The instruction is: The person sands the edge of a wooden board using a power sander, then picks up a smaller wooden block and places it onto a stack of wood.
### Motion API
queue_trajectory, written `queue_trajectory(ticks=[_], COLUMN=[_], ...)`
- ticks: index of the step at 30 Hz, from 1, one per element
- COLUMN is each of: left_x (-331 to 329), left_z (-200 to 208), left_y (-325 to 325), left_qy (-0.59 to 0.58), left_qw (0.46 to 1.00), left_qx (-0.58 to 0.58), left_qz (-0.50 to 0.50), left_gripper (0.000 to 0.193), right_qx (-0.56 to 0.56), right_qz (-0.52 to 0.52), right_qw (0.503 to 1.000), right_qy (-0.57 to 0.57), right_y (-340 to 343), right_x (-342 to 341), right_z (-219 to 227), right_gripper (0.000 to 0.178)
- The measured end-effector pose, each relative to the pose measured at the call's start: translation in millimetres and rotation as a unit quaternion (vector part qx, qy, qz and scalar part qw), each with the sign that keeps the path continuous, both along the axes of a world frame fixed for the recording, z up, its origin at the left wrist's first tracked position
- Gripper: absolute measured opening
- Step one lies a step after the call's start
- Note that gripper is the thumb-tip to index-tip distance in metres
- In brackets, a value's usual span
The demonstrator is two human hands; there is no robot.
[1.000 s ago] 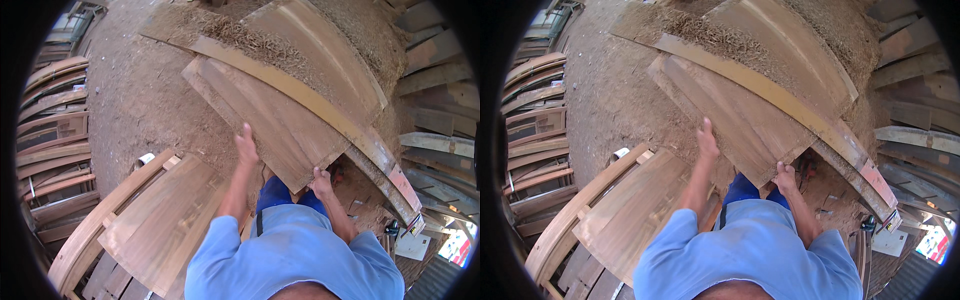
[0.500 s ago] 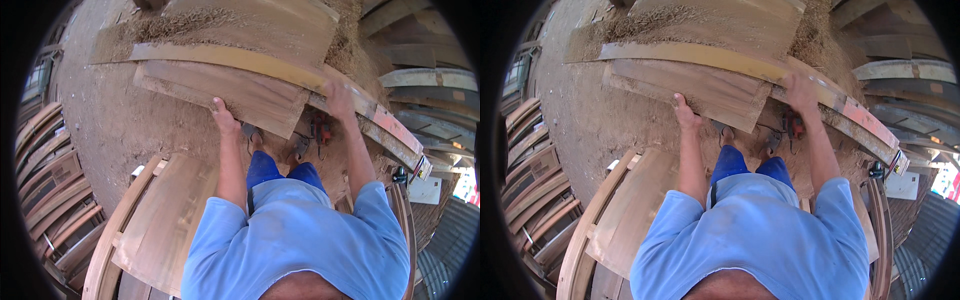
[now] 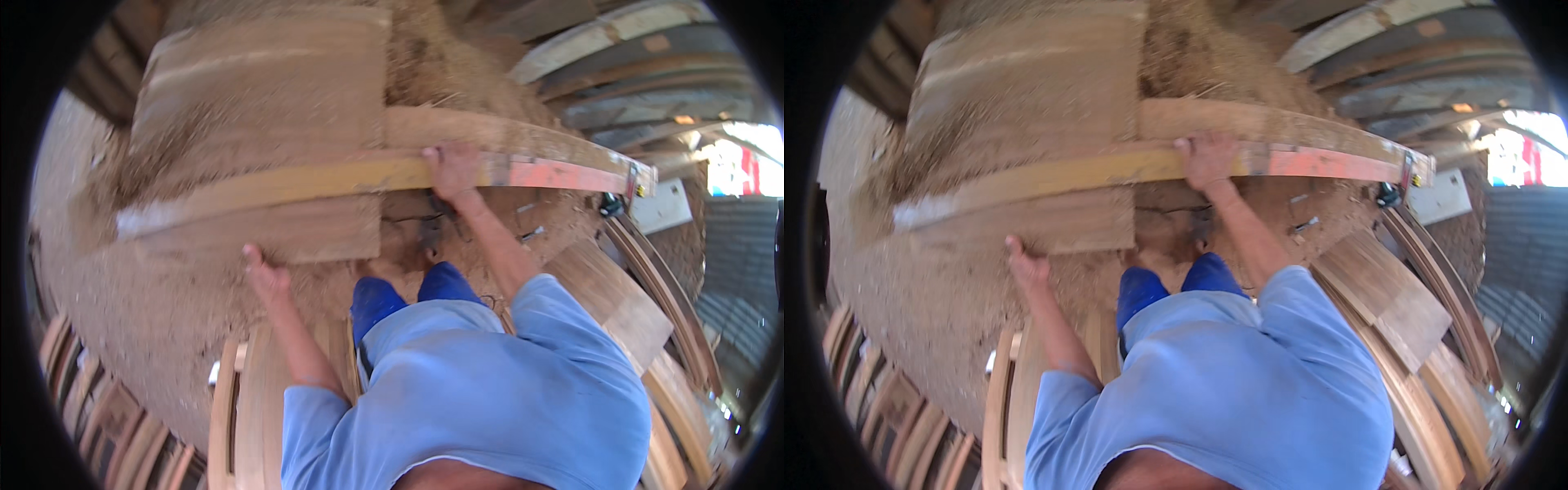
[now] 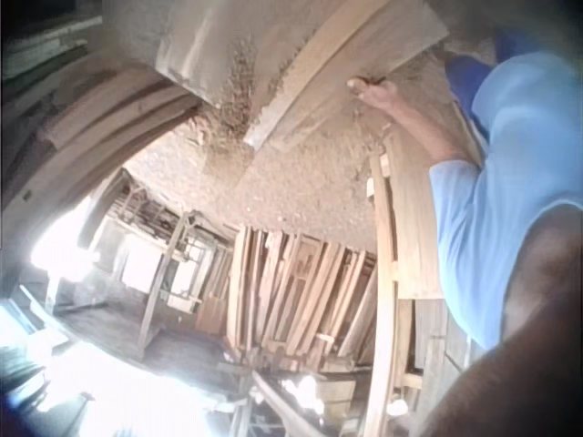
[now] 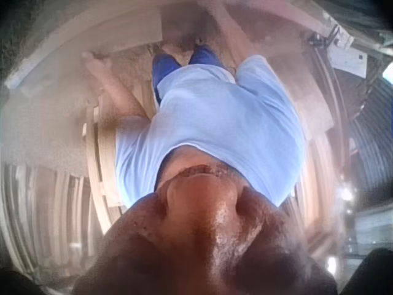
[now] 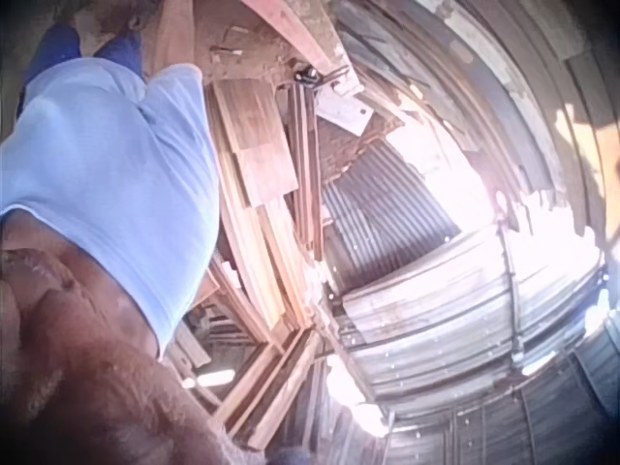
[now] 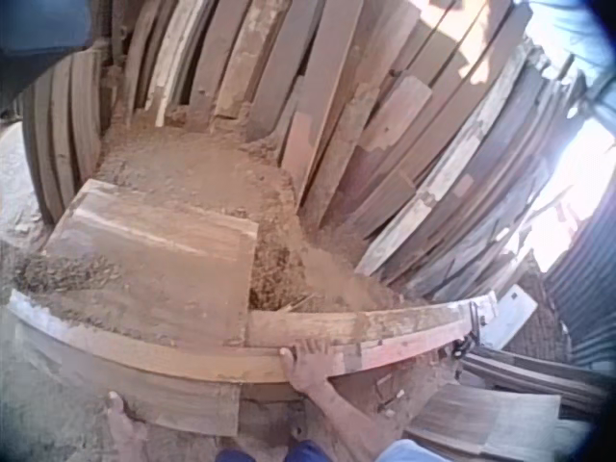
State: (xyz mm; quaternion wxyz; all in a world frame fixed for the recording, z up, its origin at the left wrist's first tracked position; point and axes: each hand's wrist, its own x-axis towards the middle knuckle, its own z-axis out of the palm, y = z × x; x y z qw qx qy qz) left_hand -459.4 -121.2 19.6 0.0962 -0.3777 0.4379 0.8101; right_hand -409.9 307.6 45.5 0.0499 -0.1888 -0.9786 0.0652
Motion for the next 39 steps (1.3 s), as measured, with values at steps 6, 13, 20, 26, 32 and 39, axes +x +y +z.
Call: queue_trajectory(ticks=[6,13,20,26,32,39], left_x=[-1,-6,50,-30,-152,-132], left_z=[-11,40,82,42,22,-1], left_y=[3,9,51,-47,-227,-182], left_qy=[0.026,-0.067,0.248,0.166,-0.038,0.108], left_qw=[1.000,0.834,0.643,0.549,0.588,0.972], left_qx=[0.001,-0.512,-0.590,-0.712,-0.775,-0.095], left_qz=[0.009,-0.196,-0.420,-0.405,-0.226,0.184], left_gripper=[0.071,0.084,0.085,0.081,0.081,0.041], right_qx=[-0.074,-0.071,-0.035,-0.055,-0.054,0.006], right_qz=[-0.035,-0.001,0.066,0.025,0.017,0.029], right_qw=[0.996,0.997,0.997,0.998,0.998,1.000], right_qy=[0.042,0.027,0.012,-0.009,-0.023,-0.009], right_y=[23,32,31,58,62,71], right_x=[-36,-36,-46,-38,-43,-47], right_z=[10,-26,-20,-28,-37,-58], right_gripper=[0.037,0.040,0.035,0.039,0.039,0.039])
